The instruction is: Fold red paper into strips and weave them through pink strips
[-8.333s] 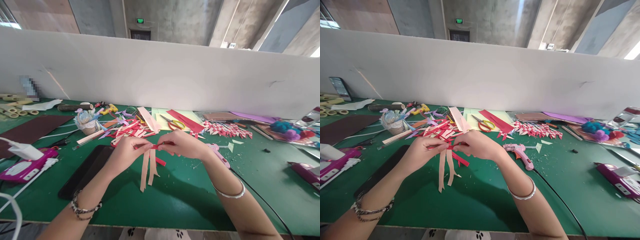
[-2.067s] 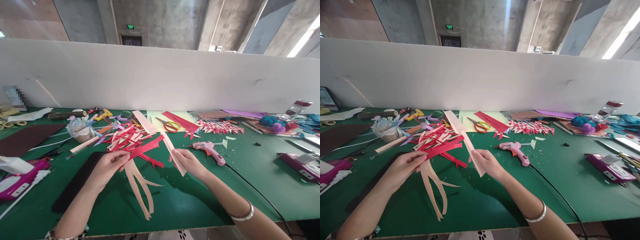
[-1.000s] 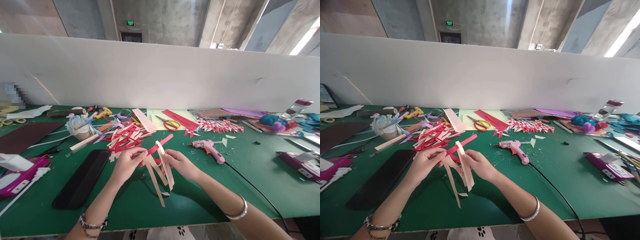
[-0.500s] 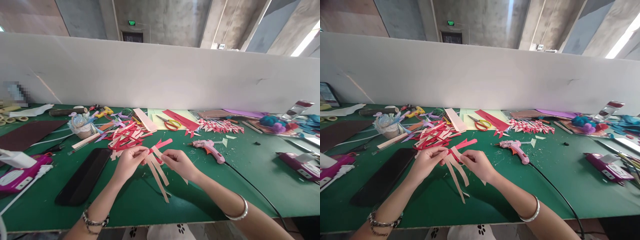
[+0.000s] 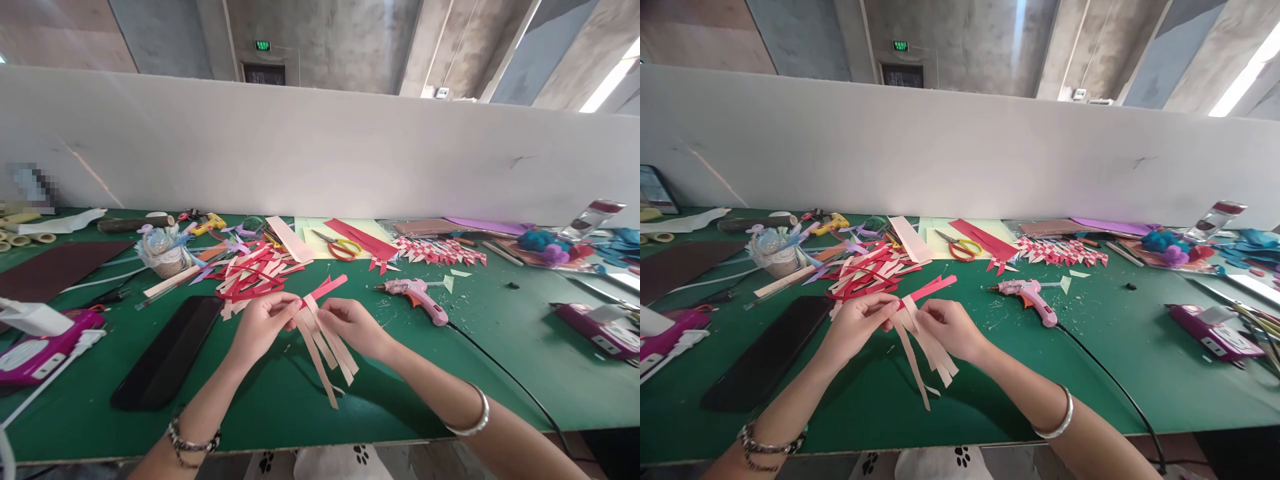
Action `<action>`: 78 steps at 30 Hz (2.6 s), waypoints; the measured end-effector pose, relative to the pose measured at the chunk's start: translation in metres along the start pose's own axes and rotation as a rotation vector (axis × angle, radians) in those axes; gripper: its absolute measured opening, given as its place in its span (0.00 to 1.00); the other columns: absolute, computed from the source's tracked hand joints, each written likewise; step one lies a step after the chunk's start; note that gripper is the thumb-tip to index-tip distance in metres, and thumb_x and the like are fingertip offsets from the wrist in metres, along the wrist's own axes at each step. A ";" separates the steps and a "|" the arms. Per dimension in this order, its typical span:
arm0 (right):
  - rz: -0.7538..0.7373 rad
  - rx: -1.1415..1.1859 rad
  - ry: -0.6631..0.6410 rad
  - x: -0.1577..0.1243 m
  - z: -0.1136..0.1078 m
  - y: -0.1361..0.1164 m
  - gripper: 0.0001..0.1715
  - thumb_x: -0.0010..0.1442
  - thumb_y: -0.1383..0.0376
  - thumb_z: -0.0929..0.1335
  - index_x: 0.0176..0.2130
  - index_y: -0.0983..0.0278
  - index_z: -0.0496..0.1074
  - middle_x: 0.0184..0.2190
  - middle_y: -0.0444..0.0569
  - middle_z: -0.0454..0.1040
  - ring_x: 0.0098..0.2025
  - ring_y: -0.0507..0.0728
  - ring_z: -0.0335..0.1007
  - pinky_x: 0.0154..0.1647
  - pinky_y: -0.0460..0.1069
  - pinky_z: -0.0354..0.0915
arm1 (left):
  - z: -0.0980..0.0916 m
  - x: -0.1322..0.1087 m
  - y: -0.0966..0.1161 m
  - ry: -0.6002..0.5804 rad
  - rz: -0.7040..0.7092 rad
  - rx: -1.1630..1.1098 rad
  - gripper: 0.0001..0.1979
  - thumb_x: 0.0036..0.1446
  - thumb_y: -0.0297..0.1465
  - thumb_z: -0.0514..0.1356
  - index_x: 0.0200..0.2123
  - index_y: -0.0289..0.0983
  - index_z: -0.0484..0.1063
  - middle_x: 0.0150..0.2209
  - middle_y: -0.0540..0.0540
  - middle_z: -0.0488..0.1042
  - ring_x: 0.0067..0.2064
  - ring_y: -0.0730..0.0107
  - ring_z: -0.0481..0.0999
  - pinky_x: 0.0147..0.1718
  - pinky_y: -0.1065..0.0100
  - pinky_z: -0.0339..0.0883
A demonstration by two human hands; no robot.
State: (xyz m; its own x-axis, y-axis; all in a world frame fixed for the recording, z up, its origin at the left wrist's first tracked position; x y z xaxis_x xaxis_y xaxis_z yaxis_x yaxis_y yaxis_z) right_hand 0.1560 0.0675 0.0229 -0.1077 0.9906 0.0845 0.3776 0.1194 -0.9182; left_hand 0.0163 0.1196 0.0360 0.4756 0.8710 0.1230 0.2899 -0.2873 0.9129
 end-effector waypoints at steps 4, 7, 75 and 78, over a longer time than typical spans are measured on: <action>-0.052 -0.079 0.000 0.000 -0.002 -0.004 0.18 0.59 0.59 0.59 0.22 0.64 0.60 0.19 0.40 0.55 0.23 0.48 0.47 0.22 0.45 0.47 | 0.001 0.000 0.000 -0.012 -0.003 -0.005 0.15 0.52 0.41 0.57 0.32 0.36 0.74 0.19 0.50 0.70 0.23 0.69 0.71 0.24 0.72 0.66; -0.100 -0.143 0.003 0.001 -0.003 -0.008 0.17 0.59 0.61 0.60 0.21 0.64 0.60 0.20 0.41 0.59 0.24 0.48 0.51 0.24 0.45 0.49 | 0.002 0.000 0.000 -0.036 -0.004 -0.010 0.14 0.52 0.41 0.57 0.32 0.36 0.74 0.19 0.50 0.71 0.23 0.69 0.71 0.25 0.72 0.66; 0.099 -0.563 -0.419 0.002 0.057 0.005 0.14 0.58 0.57 0.62 0.28 0.63 0.69 0.22 0.42 0.67 0.24 0.49 0.58 0.23 0.44 0.48 | 0.004 -0.087 -0.044 0.145 -0.065 0.684 0.08 0.59 0.33 0.47 0.40 0.41 0.62 0.26 0.52 0.71 0.25 0.71 0.71 0.19 0.75 0.56; 0.093 -0.671 -0.353 0.003 0.049 0.009 0.12 0.58 0.59 0.62 0.31 0.62 0.70 0.23 0.43 0.69 0.25 0.50 0.59 0.23 0.44 0.48 | 0.003 -0.087 -0.041 0.173 0.003 0.767 0.09 0.60 0.32 0.46 0.36 0.40 0.65 0.26 0.51 0.71 0.26 0.71 0.72 0.19 0.75 0.55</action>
State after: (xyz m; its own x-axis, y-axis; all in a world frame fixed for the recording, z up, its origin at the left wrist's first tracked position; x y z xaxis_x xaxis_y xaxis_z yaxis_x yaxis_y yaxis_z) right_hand 0.1144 0.0685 -0.0037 -0.2930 0.9320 -0.2134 0.8652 0.1635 -0.4740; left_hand -0.0344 0.0544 -0.0137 0.3597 0.9014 0.2410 0.8111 -0.4297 0.3968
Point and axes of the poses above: each hand's wrist, its own x-axis towards the middle knuckle, its own z-axis out of the palm, y = z × x, the point moved 6 cm from there along x, towards the middle knuckle
